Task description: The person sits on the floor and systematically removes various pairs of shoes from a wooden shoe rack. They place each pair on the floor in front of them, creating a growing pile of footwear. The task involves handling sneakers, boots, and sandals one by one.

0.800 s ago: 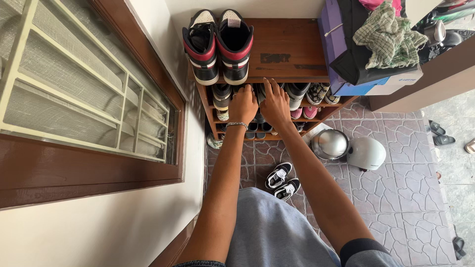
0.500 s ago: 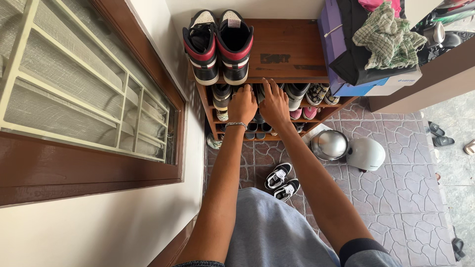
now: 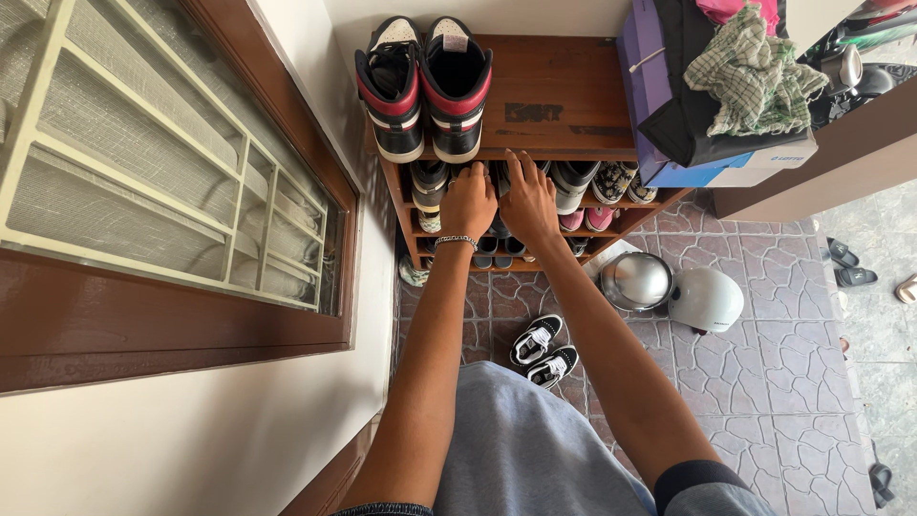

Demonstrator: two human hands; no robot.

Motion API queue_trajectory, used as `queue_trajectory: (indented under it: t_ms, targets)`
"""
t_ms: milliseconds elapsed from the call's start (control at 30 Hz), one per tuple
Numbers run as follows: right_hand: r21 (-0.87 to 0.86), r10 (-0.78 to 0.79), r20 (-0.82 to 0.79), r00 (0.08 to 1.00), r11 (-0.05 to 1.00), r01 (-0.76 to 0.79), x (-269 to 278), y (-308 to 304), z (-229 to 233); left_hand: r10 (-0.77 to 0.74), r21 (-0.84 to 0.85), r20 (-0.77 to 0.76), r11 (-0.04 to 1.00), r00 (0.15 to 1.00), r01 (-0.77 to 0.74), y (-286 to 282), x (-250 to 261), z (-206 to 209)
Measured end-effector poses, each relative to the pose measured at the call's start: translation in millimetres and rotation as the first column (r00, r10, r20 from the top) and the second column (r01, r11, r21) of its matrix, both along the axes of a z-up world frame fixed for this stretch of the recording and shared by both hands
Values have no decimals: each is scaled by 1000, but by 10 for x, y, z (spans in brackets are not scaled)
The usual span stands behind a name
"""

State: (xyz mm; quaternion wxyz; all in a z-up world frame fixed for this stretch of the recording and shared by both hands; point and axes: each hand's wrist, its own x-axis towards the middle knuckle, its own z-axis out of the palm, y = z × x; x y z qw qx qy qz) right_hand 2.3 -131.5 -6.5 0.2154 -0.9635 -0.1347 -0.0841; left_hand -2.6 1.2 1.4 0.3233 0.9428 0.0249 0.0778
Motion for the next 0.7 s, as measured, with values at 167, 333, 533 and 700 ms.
queue_trajectory:
  t_ms: [167, 333, 533, 700]
  targets:
    - [67, 22, 23, 999, 997, -23, -7, 44, -2, 196, -333, 270, 938, 943, -99, -20, -130, 96]
    - [221, 31, 45, 999, 974, -40, 26, 217, 150, 410, -555, 226, 800, 884, -229, -43, -54, 346]
    - [297, 51, 144, 988, 950, -92, 80, 508, 357, 421, -634, 144, 734, 895, -243, 70, 20, 547]
    - [316, 13, 109, 994, 947, -47, 87, 610, 387, 425, -651, 168, 725, 890, -224, 89, 30, 538]
